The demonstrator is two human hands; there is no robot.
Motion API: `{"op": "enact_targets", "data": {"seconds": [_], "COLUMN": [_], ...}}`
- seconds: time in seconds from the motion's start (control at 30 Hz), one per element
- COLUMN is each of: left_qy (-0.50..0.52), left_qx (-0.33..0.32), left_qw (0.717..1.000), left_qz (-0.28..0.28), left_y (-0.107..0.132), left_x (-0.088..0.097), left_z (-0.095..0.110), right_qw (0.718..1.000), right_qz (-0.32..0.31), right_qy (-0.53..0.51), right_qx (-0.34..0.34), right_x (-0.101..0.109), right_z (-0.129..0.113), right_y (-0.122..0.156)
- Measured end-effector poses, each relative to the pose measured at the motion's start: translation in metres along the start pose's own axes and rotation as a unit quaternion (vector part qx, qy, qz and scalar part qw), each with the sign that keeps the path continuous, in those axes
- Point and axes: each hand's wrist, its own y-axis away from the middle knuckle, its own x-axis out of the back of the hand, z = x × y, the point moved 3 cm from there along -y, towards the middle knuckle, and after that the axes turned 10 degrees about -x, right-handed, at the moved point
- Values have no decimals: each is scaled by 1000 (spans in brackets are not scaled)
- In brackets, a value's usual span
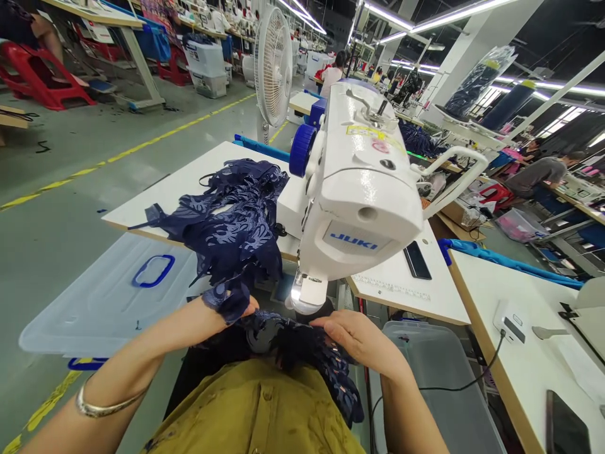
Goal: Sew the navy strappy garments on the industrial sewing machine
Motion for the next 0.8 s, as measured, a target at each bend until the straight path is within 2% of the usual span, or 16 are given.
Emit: {"op": "enact_targets", "data": {"seconds": [0.07,0.1,0.13,0.23,0.27,0.3,0.33,0.43,0.5,0.53,0.57,0.63,0.7,0.8], "left_qy": [10,30,59,145,164,182,203,252,235,216,195,155,113,90], "left_qx": [29,46,53,21,5,-7,-16,-27,-9,-4,-7,-23,-38,-43], "left_qw": [999,998,996,966,956,953,957,967,969,973,979,987,989,985], "left_qz": [-9,5,39,212,242,240,208,14,-74,-79,-59,21,91,143], "left_y": [0,-1,-3,-8,-8,-9,-10,-9,-9,-11,-13,-21,-29,-42], "left_x": [-1,0,1,10,11,10,5,-19,-33,-36,-36,-31,-25,-24], "left_z": [-7,-11,-12,-4,2,10,19,42,49,49,48,45,40,35], "right_qw": [998,994,988,959,949,940,933,932,956,971,983,993,989,977], "right_qz": [55,83,109,173,189,205,218,236,198,164,127,79,93,155], "right_qy": [43,67,91,166,188,204,213,183,118,75,29,-56,-110,-147], "right_qx": [3,24,56,149,166,179,190,207,180,156,127,66,12,-30], "right_x": [3,4,4,2,0,-2,-5,-11,-11,-10,-9,-3,5,11], "right_z": [-6,-9,-13,-26,-31,-36,-40,-51,-52,-50,-47,-37,-23,1], "right_y": [3,4,4,4,3,2,0,-4,-7,-8,-8,-7,-7,-14]}}
